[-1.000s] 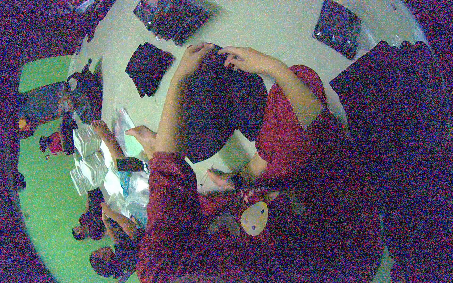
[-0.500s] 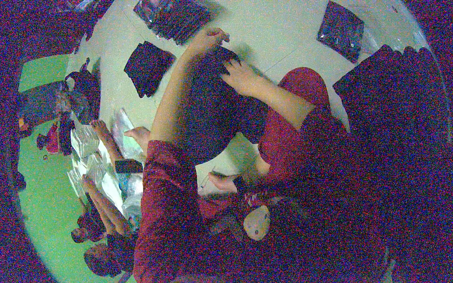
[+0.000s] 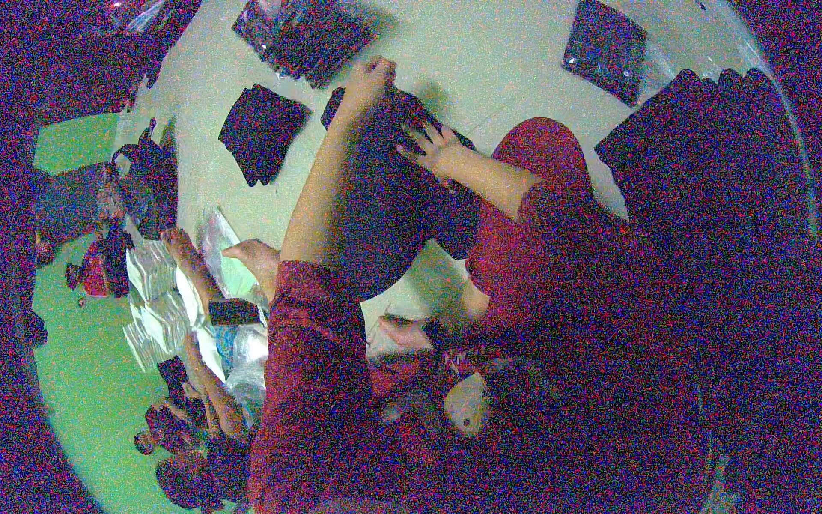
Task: The person sits on the floor and folds a dark-colored t-shirt by hand. They smooth the fabric, fold the sleeves and sides, and then fold the shirt in half before placing it on a growing stack of folded shirts.
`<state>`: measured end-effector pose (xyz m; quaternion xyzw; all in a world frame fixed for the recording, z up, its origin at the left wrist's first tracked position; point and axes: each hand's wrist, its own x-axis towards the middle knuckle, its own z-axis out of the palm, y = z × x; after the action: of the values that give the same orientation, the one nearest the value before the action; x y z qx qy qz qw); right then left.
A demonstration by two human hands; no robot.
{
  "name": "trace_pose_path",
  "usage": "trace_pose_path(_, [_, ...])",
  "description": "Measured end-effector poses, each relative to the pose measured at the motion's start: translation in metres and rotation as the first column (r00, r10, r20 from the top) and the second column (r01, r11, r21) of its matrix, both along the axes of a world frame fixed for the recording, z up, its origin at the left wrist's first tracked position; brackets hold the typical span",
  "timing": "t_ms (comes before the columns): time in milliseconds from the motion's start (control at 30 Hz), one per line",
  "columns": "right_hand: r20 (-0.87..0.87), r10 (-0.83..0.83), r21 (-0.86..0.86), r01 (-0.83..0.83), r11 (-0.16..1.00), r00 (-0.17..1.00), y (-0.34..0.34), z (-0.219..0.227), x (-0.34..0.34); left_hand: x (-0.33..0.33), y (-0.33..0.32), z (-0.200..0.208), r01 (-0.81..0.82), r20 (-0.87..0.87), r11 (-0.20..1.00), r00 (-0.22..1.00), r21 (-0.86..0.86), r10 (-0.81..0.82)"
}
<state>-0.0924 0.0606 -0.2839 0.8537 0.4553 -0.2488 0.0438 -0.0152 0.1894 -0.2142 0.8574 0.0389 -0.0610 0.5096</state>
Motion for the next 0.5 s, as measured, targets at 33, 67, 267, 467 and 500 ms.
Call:
trace_pose_path(33, [-0.008,-0.003,-0.014,0.003,1.0,1.0,0.001,-0.001,0.001,0.001,0.001,0.002,-0.052,0.014,0.999,0.999,0.01,0.052])
trace_pose_path(67, [-0.025,-0.02,-0.031,0.019,0.999,1.0,0.002,-0.002,0.002,0.002,0.001,0.006,-0.108,0.007,0.992,0.994,-0.062,0.108])
trace_pose_path(267, [-0.054,-0.131,-0.052,0.128,0.99,0.99,0.003,-0.006,0.005,0.0,0.002,0.031,-0.16,0.348,0.985,0.922,-0.058,0.17])
trace_pose_path(467, [-0.037,-0.317,-0.16,0.307,0.938,0.948,0.024,-0.016,-0.004,0.003,0.016,0.068,-0.276,0.569,0.955,0.77,-0.112,0.289])
trace_pose_path(500, [-0.028,-0.335,-0.139,0.328,0.934,0.942,0.027,-0.017,-0.005,0.008,0.023,0.076,-0.294,0.57,0.946,0.757,-0.138,0.319])
